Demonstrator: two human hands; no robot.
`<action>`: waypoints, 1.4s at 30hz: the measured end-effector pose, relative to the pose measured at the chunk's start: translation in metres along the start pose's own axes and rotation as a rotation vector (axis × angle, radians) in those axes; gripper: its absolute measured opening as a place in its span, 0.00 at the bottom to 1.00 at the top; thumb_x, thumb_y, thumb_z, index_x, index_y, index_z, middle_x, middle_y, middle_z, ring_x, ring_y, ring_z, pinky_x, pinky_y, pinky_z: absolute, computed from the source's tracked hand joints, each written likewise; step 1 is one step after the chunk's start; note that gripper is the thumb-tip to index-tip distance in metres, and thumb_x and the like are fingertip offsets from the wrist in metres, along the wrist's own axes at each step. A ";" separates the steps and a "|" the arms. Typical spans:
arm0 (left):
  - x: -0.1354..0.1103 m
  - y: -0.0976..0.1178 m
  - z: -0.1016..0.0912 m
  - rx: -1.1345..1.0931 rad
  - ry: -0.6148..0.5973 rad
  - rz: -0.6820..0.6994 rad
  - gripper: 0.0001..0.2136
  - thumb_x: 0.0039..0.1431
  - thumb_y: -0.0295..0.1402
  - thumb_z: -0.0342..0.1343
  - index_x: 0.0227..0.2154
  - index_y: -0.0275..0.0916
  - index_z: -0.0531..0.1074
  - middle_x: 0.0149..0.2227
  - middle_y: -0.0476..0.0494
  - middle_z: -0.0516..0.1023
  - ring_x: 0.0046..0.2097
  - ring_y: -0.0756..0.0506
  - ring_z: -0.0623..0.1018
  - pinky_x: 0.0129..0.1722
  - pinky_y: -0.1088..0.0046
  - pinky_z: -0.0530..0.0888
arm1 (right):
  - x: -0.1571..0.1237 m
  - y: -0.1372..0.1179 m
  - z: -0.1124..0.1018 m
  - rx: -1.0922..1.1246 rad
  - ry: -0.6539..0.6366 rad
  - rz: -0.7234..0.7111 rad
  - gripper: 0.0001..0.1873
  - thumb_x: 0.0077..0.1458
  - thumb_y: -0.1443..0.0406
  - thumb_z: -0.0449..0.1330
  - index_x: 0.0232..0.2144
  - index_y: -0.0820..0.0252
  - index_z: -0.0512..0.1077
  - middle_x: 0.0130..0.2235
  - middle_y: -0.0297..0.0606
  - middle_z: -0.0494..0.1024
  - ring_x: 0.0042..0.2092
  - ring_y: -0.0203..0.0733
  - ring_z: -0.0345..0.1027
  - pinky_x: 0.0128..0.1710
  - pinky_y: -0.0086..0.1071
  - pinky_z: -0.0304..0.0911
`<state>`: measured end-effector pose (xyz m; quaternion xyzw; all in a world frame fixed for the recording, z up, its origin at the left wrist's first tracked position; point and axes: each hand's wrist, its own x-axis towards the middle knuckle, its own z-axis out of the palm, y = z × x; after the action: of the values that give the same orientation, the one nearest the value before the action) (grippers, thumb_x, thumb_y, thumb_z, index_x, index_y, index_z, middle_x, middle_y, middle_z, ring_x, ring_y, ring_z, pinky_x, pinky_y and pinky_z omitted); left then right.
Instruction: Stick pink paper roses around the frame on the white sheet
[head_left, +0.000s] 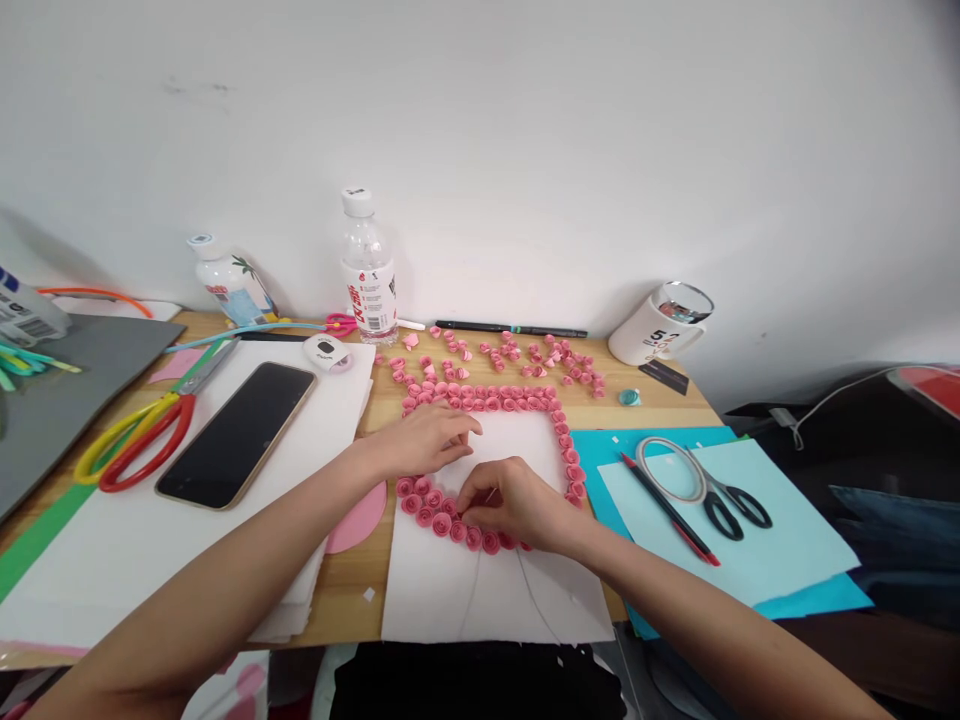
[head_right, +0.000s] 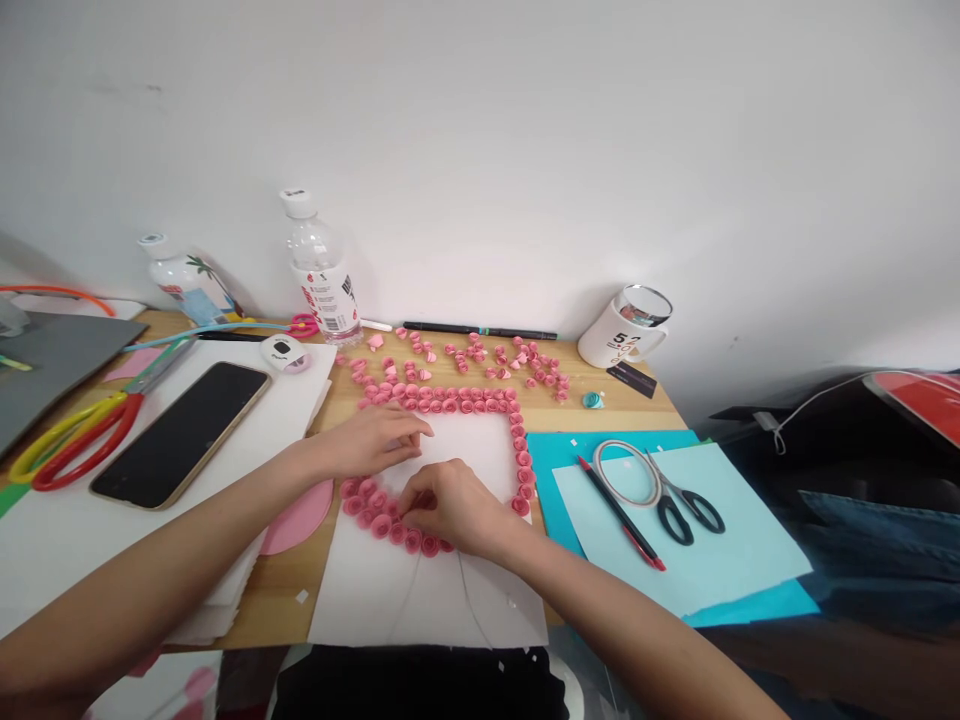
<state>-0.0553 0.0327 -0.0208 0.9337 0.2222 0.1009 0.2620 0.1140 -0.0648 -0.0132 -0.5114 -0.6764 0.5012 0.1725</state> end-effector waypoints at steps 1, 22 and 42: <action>0.000 0.000 0.000 0.002 0.001 0.001 0.10 0.61 0.30 0.50 0.45 0.40 0.69 0.38 0.48 0.79 0.44 0.47 0.75 0.44 0.70 0.66 | 0.000 0.000 0.001 -0.002 0.000 -0.003 0.07 0.45 0.72 0.58 0.26 0.61 0.76 0.24 0.32 0.76 0.23 0.31 0.65 0.23 0.24 0.61; -0.001 -0.002 0.005 0.063 0.026 -0.004 0.09 0.62 0.31 0.50 0.43 0.40 0.70 0.40 0.47 0.78 0.42 0.46 0.74 0.43 0.70 0.66 | -0.002 -0.009 0.002 -0.064 -0.017 -0.005 0.08 0.44 0.73 0.61 0.26 0.57 0.78 0.29 0.31 0.79 0.29 0.35 0.68 0.30 0.27 0.63; -0.002 -0.001 0.001 0.060 0.010 -0.037 0.09 0.62 0.31 0.50 0.43 0.39 0.71 0.42 0.46 0.78 0.41 0.47 0.76 0.41 0.70 0.68 | 0.109 0.023 -0.135 -0.765 0.566 0.435 0.08 0.47 0.63 0.63 0.32 0.58 0.76 0.33 0.42 0.79 0.39 0.46 0.72 0.34 0.30 0.60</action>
<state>-0.0569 0.0323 -0.0223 0.9363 0.2437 0.0938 0.2348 0.1807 0.0967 -0.0038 -0.7821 -0.6160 0.0845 0.0413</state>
